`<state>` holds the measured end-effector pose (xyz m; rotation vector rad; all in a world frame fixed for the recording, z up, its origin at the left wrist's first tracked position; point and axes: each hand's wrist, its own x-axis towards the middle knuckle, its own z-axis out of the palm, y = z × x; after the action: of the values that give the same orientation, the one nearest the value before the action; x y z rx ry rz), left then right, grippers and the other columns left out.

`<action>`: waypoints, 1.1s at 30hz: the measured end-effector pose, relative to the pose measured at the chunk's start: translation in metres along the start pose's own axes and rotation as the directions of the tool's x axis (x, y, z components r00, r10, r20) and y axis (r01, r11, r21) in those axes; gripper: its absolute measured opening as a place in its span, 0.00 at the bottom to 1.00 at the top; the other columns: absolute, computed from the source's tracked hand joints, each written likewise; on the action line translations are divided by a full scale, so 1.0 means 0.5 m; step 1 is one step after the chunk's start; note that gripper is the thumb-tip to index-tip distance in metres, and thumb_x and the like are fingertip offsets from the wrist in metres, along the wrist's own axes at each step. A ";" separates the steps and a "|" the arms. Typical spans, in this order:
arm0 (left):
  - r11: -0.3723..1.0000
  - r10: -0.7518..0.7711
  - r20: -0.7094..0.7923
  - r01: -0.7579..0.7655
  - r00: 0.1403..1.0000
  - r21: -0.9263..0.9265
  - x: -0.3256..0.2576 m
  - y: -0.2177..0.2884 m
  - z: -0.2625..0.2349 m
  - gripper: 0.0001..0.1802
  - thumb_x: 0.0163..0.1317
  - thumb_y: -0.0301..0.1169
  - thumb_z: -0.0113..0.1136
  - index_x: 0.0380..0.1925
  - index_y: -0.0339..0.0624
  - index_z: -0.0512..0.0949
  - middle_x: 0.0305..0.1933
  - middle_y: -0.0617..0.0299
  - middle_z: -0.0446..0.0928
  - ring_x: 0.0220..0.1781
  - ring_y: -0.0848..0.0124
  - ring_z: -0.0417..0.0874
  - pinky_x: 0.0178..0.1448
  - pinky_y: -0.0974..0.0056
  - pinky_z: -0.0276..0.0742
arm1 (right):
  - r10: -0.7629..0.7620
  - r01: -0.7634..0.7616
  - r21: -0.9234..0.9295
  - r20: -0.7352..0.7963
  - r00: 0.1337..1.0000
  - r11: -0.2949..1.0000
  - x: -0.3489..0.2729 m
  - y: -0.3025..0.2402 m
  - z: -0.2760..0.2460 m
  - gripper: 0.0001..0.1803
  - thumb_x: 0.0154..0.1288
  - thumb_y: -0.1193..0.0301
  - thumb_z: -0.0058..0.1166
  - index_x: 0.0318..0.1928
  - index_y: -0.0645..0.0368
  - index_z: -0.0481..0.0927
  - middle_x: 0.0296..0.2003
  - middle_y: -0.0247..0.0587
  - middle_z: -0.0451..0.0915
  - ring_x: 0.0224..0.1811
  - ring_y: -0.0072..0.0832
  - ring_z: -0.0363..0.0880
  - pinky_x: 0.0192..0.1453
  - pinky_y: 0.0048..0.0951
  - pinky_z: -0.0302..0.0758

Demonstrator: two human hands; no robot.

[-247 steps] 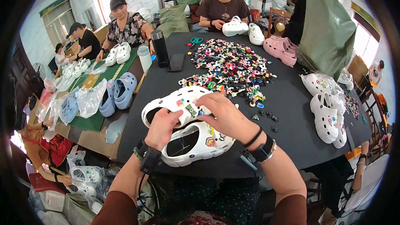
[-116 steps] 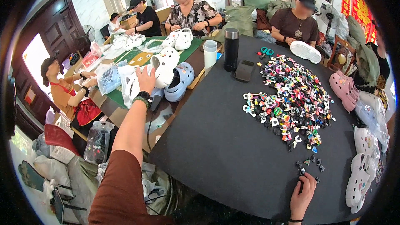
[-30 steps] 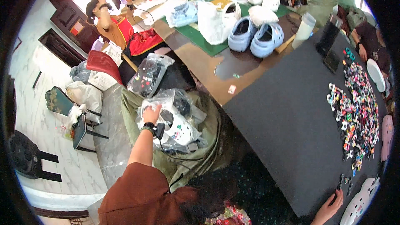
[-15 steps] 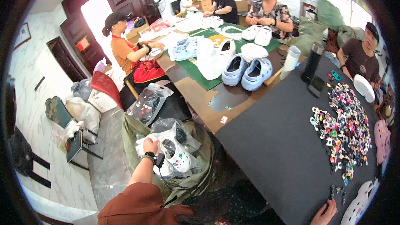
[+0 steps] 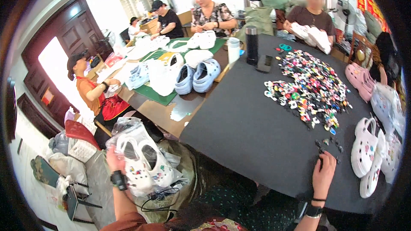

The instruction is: Decorating white clog-style shoes with colorful charms.

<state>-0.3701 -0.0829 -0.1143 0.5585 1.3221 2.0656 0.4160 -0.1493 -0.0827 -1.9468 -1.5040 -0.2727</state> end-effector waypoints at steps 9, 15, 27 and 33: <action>0.943 0.313 0.085 -0.299 0.946 -0.145 -0.303 0.319 0.475 0.11 0.74 0.32 0.50 0.49 0.38 0.74 0.34 0.73 0.74 0.23 0.83 0.69 0.26 0.76 0.63 | -0.049 0.052 0.042 -0.080 0.996 0.998 0.010 -0.015 0.007 0.08 0.57 0.80 0.56 0.39 0.64 0.77 0.47 0.50 0.78 0.53 0.49 0.74 0.60 0.43 0.70; 0.945 0.324 0.766 -0.227 0.555 -0.235 -0.228 0.302 0.674 0.22 0.71 0.28 0.54 0.64 0.39 0.66 0.56 0.63 0.76 0.52 0.76 0.78 0.52 0.70 0.77 | -0.056 0.064 0.057 -0.135 0.989 0.996 -0.001 0.005 -0.007 0.08 0.55 0.80 0.57 0.38 0.63 0.78 0.45 0.50 0.79 0.51 0.48 0.74 0.58 0.44 0.71; 0.595 0.428 0.571 -0.258 -0.700 -0.762 -0.605 0.236 1.073 0.12 0.49 0.13 0.59 0.28 0.42 0.84 0.20 0.63 0.74 0.21 0.68 0.73 0.26 0.64 0.65 | -0.009 0.019 0.088 -0.107 0.994 0.996 -0.004 0.003 -0.010 0.07 0.55 0.80 0.57 0.37 0.64 0.79 0.44 0.50 0.80 0.51 0.47 0.75 0.58 0.43 0.73; 0.283 0.273 0.432 -0.357 -0.860 -0.890 -0.623 0.159 0.937 0.08 0.51 0.30 0.64 0.34 0.50 0.83 0.34 0.66 0.74 0.38 0.64 0.77 0.44 0.58 0.71 | -0.003 -0.005 0.090 0.081 0.997 0.996 -0.010 0.042 -0.011 0.14 0.62 0.74 0.55 0.48 0.65 0.80 0.50 0.51 0.79 0.56 0.46 0.74 0.63 0.41 0.71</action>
<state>0.1321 -0.0181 0.1439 3.0238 -0.6527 0.6860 0.4349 -0.1592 -0.0891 -1.9071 -1.5400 -0.1242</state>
